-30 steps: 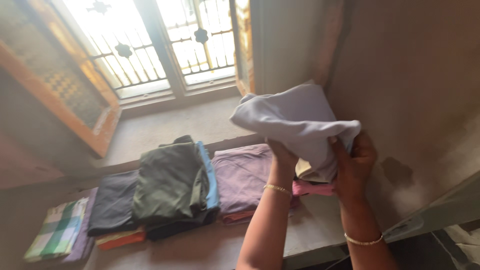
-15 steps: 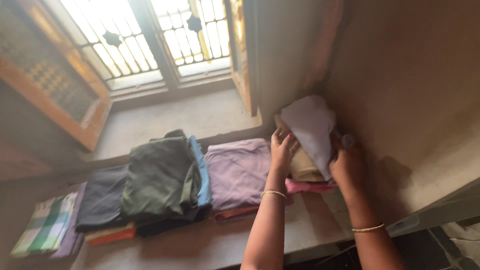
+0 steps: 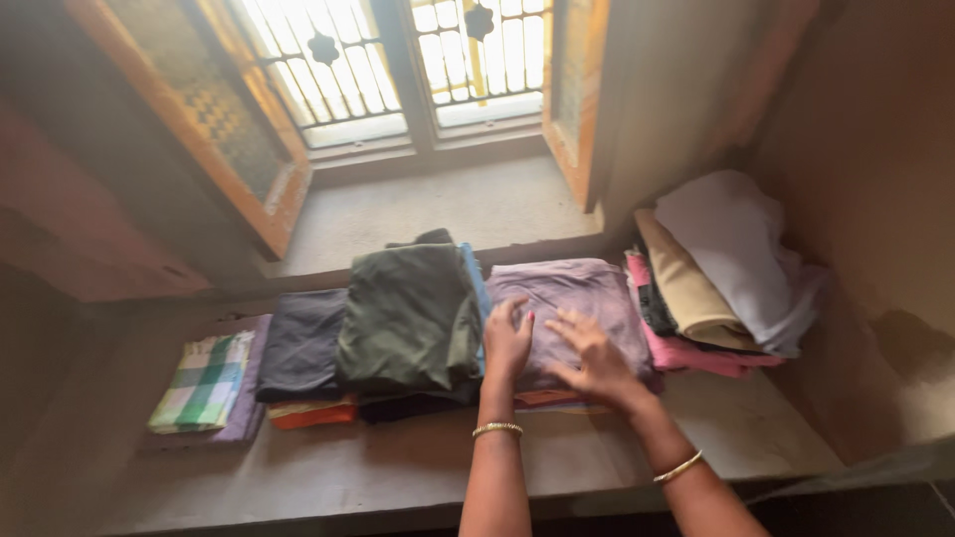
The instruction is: The person folds various garments on a windowsill, including pants, shirts, and towels. They smooth each item and stack them neatly in separate piles.
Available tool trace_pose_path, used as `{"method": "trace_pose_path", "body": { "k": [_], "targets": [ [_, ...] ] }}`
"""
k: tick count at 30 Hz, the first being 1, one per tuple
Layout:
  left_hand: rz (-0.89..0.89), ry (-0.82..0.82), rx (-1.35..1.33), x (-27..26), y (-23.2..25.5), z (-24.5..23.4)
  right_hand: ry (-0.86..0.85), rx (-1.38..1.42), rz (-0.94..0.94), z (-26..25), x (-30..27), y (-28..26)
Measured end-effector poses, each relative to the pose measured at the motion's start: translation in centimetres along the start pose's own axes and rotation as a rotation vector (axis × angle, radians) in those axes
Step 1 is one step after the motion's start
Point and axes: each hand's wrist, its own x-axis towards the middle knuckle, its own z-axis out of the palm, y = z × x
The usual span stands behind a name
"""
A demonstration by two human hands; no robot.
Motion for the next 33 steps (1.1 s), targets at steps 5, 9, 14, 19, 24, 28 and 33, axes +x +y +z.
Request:
{"method": "trace_pose_path", "body": {
  "k": [5,9,14,19,24,28,33],
  "targets": [
    [-0.127,-0.127,-0.690,0.6,-4.7,0.4,-0.268,-0.349,0.148,3.4,-0.1,-2.7],
    [-0.260,-0.137,-1.119,0.9,-5.7,0.0,-0.285,-0.425,0.225,4.3,0.4,-4.8],
    [-0.354,-0.175,-1.235,0.3,-5.0,-1.5,-0.274,-0.531,0.301,4.9,0.9,-7.1],
    [-0.325,-0.174,-1.195,0.1,-4.6,-1.2,-0.196,-0.530,0.211,6.4,-0.2,-6.1],
    [-0.344,-0.145,-1.271,1.0,-4.6,-2.0,-0.035,-0.221,0.225,8.3,0.3,-0.9],
    [-0.427,-0.176,-1.395,0.9,-4.3,-3.1,0.153,0.789,0.440,5.4,1.0,5.2],
    [-0.461,-0.200,-1.328,0.2,-4.3,-2.9,0.617,1.730,0.774,1.8,-0.4,9.1]
  ]
}}
